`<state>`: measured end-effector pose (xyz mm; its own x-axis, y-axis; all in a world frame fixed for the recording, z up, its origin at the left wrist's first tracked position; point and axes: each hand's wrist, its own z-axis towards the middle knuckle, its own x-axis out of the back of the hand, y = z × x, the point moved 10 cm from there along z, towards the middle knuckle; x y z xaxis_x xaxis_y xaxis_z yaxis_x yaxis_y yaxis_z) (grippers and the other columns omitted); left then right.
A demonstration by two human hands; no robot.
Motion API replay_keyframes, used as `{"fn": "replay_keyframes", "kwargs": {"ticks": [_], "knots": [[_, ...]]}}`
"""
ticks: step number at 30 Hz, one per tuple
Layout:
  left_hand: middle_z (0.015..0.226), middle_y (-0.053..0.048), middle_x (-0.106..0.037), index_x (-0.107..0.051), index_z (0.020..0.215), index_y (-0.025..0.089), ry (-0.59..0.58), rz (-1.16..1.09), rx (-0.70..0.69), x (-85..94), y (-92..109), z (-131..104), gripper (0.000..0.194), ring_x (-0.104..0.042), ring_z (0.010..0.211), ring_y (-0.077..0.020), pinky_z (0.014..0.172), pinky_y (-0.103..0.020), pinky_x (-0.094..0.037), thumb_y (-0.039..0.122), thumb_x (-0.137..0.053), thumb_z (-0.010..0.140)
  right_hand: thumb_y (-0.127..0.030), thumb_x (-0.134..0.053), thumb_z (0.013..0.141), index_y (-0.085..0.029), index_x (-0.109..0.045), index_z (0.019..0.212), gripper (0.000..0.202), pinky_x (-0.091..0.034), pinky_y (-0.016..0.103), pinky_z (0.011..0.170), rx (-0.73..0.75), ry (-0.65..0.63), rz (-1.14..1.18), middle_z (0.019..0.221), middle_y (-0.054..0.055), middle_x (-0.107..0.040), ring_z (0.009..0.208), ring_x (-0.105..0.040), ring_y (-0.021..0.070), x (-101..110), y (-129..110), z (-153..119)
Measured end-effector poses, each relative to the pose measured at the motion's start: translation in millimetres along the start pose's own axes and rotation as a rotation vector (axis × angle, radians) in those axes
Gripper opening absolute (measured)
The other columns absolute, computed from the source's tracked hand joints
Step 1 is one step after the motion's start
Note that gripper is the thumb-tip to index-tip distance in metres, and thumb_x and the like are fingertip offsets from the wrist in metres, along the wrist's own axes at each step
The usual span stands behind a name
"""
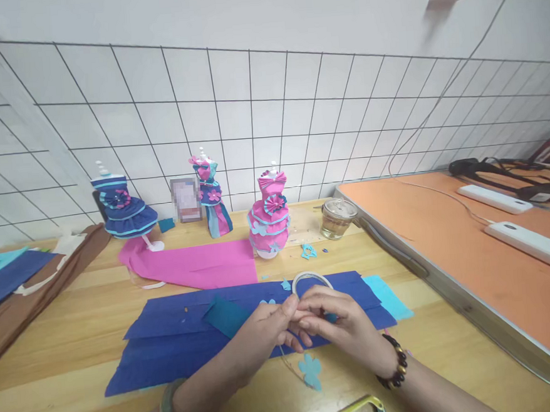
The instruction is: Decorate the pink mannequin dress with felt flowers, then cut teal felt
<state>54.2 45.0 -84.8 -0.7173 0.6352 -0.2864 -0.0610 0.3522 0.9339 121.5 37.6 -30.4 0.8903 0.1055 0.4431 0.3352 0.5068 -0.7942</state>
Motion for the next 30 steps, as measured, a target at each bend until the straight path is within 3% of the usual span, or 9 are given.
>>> {"fn": "replay_keyframes", "kwargs": {"ticks": [5,11,16,21,26,30], "knots": [[0.069,-0.01,-0.059,-0.067,0.082,0.005,-0.046,-0.006,0.051,-8.1,-4.9,0.3,0.053,-0.056,0.064,-0.0143,0.061,-0.026,-0.043,0.054,-0.046,0.08,-0.028,-0.063,0.079,-0.017,-0.064,0.076,0.011,-0.041,0.024,0.054,0.006,0.025,-0.042,0.065,0.001,-0.055,0.059,-0.05,0.0117,1.0,0.7,-1.1],[0.067,-0.01,-0.059,-0.067,0.081,0.004,-0.049,-0.067,0.029,-3.6,-3.4,1.4,0.052,-0.055,0.063,-0.0137,0.06,-0.025,-0.043,0.05,-0.041,0.084,-0.027,-0.057,0.083,-0.018,-0.065,0.097,0.018,-0.046,0.026,0.066,0.052,0.003,-0.006,0.082,0.006,-0.062,0.073,-0.056,0.0136,0.5,-4.0,0.4],[0.068,-0.009,-0.058,-0.067,0.082,0.006,-0.1,-0.061,0.06,-10.1,-8.1,1.0,0.049,-0.055,0.062,-0.0134,0.061,-0.026,-0.043,0.049,-0.043,0.083,-0.032,-0.062,0.079,-0.016,-0.065,0.083,0.017,-0.041,0.022,0.054,0.019,0.022,-0.067,0.069,0.002,-0.057,0.059,-0.05,0.0107,0.3,-1.5,-0.2],[0.072,-0.011,-0.06,-0.067,0.08,0.005,-0.043,-0.048,0.057,-1.1,-2.8,2.3,0.056,-0.056,0.065,-0.0147,0.062,-0.026,-0.043,0.055,-0.042,0.082,-0.031,-0.054,0.085,-0.017,-0.065,0.093,0.019,-0.046,0.025,0.065,0.085,0.017,-0.031,0.075,0.005,-0.062,0.071,-0.056,0.0128,2.9,-6.3,1.3],[0.069,-0.01,-0.06,-0.067,0.081,0.006,-0.074,0.039,0.051,-6.5,-0.5,-0.1,0.051,-0.056,0.066,-0.0147,0.062,-0.026,-0.043,0.054,-0.049,0.078,-0.034,-0.06,0.08,-0.016,-0.065,0.09,0.02,-0.043,0.022,0.058,0.063,0.011,-0.083,0.075,0.004,-0.06,0.066,-0.053,0.0118,1.2,-3.1,0.7],[0.066,-0.009,-0.06,-0.067,0.075,0.006,-0.012,0.129,0.046,1.5,0.6,0.4,0.048,-0.056,0.063,-0.0152,0.06,-0.027,-0.043,0.053,-0.055,0.074,-0.035,-0.055,0.084,-0.016,-0.064,0.086,0.022,-0.042,0.022,0.055,0.074,0.046,-0.088,0.073,0.004,-0.062,0.064,-0.054,0.0113,2.8,-0.7,0.1]]}}
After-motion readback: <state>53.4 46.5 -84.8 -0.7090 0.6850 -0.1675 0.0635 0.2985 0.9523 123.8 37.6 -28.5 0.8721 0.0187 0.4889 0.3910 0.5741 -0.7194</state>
